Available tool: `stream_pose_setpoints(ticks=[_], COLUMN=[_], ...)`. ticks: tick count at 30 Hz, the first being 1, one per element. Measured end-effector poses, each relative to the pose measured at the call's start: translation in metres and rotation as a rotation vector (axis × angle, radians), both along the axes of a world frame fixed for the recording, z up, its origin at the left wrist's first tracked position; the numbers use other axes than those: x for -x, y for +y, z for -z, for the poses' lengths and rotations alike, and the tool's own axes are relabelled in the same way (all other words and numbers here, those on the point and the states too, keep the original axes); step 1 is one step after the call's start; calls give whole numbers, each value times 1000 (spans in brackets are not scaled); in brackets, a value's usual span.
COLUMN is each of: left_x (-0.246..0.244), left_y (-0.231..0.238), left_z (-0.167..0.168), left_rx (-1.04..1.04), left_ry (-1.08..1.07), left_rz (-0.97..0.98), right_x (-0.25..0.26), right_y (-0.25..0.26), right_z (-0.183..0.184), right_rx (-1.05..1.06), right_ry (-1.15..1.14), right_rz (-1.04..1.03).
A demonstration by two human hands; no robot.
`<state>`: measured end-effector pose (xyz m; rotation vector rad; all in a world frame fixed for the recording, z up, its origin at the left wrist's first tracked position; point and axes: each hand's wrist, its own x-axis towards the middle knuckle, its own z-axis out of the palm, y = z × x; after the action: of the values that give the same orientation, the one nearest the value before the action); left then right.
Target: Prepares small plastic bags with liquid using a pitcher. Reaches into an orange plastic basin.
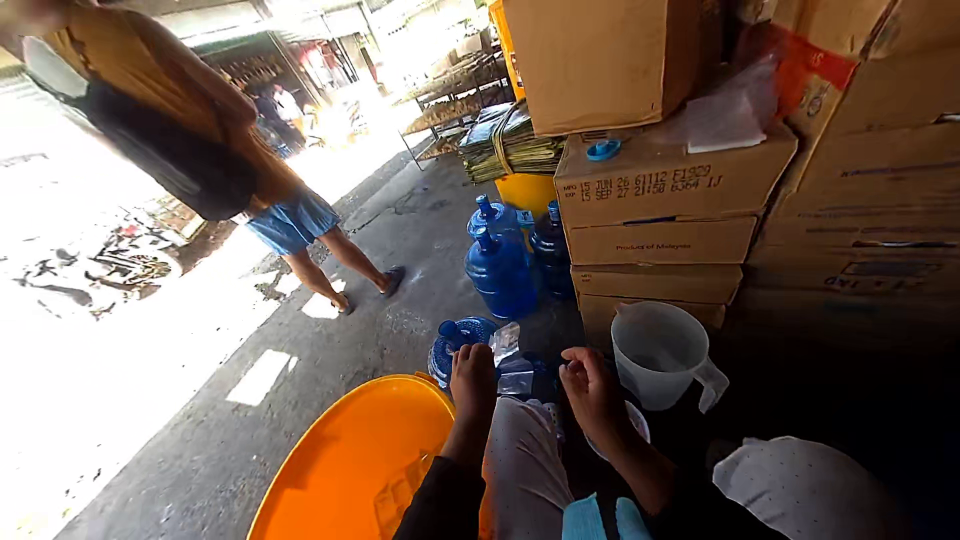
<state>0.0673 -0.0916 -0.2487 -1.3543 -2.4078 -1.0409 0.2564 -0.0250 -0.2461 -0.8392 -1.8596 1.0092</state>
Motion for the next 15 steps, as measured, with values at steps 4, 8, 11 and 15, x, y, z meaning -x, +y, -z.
stream_pose_setpoints(ticks=[4,8,11,15], left_x=[-38,-82,-86,-85], left_y=[3,-5,-12,-16], left_z=[0,0,10,16], left_rx=[-215,-394,-401,-372], left_ry=[-809,-1598,-1764,-1744], left_rz=[54,191,264,261], right_x=[2,-4,-11,-19], right_y=[-12,-4,1,2], right_z=[9,16,18,24], right_rx=[-56,385,487,507], right_ry=[215,60,68,122], right_rz=[-97,-239,-259,-203])
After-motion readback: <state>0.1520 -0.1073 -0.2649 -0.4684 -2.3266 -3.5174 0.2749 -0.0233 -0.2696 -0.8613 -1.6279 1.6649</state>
